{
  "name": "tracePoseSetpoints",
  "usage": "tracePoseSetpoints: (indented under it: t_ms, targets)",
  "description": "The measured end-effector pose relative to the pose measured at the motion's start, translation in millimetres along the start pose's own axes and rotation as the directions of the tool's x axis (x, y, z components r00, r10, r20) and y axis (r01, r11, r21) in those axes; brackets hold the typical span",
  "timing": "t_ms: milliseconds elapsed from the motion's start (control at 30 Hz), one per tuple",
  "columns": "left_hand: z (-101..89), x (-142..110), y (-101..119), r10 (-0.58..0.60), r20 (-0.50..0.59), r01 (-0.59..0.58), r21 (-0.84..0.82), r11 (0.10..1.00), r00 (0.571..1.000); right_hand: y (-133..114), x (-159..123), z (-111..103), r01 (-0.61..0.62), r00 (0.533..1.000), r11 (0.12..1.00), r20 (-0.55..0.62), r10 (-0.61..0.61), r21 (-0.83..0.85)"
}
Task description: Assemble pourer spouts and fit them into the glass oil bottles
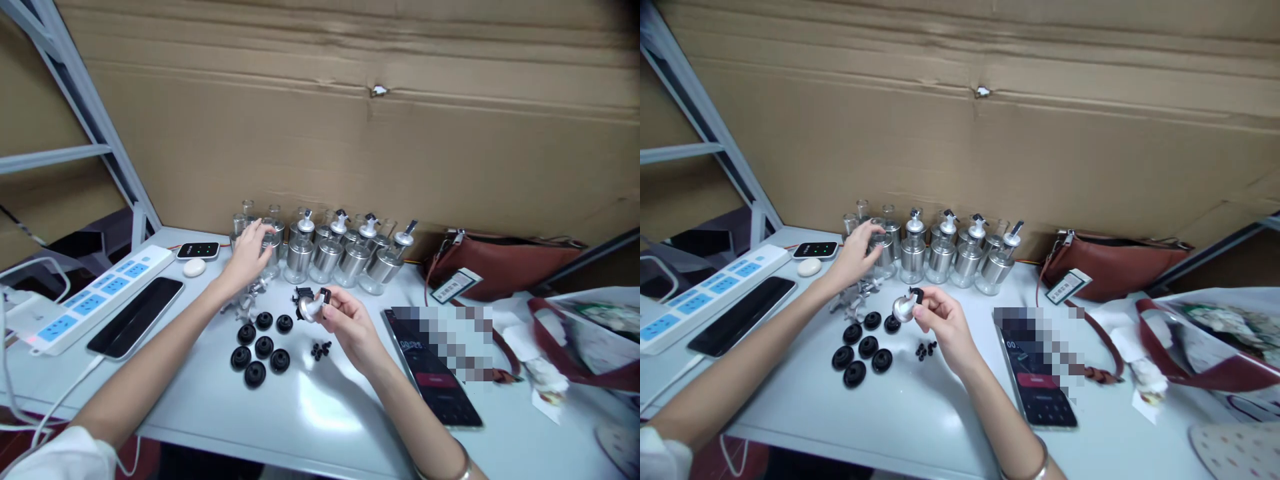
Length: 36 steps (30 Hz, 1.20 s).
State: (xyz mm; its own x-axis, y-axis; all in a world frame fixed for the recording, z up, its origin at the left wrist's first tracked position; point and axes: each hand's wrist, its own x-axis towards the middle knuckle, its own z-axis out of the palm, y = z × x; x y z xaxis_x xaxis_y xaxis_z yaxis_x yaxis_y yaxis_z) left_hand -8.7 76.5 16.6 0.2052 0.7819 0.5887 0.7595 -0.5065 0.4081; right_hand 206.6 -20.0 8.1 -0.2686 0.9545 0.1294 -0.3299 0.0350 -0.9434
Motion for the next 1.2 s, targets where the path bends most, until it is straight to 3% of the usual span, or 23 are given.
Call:
tracePoseSetpoints:
  t_ms: [200,333,400,500,600,733,833,1000,1100,1200]
  targets:
    - [9.2,0.3,-1.2,0.068,0.031,-0.068,0.007,0.998,0.997,4.6,2.5,-3.4,0.081,0.995,0.995,-0.053,-0.083,-0.052]
    - [0.6,-6.6,7.1,0.126,0.005,-0.126,-0.004,0.992,0.992,5.7,5.6,-9.3,0.149,0.976,0.983,-0.145,-0.164,-0.108]
    - [-7.5,-10.3,15.0,0.184,-0.059,-0.185,-0.014,0.983,0.981,4.4,6.7,-12.1,0.178,0.964,0.978,-0.182,-0.195,-0.107]
    - [-19.5,-18.5,33.3,0.321,-0.253,-0.341,-0.037,0.939,0.913,1.3,7.5,-14.7,0.207,0.950,0.974,-0.219,-0.223,-0.093]
    - [-26.7,-33.5,56.4,0.366,-0.351,-0.421,-0.093,0.902,0.862,-1.3,8.0,-15.3,0.228,0.937,0.970,-0.253,-0.242,-0.085]
    - [-24.3,-64.7,83.2,0.265,-0.317,-0.382,-0.403,0.832,0.911,-3.4,8.3,-14.3,0.238,0.926,0.968,-0.281,-0.251,-0.081]
    - [-16.0,-85.6,94.3,0.205,-0.225,-0.303,-0.651,0.696,0.953,-3.9,8.2,-13.8,0.239,0.921,0.967,-0.297,-0.254,-0.086]
    - [-1.0,-97.5,95.6,0.277,-0.159,-0.305,-0.706,0.639,0.948,-2.6,9.1,-14.6,0.255,0.905,0.961,-0.323,-0.278,-0.110]
    - [6.3,-101.0,91.3,0.235,-0.139,-0.259,-0.736,0.625,0.962,-1.9,8.3,-14.1,0.265,0.903,0.953,-0.308,-0.300,-0.149]
    - [11.8,-107.1,88.0,0.204,-0.165,-0.253,-0.794,0.552,0.965,-2.9,4.1,-10.1,0.270,0.904,0.936,-0.275,-0.327,-0.224]
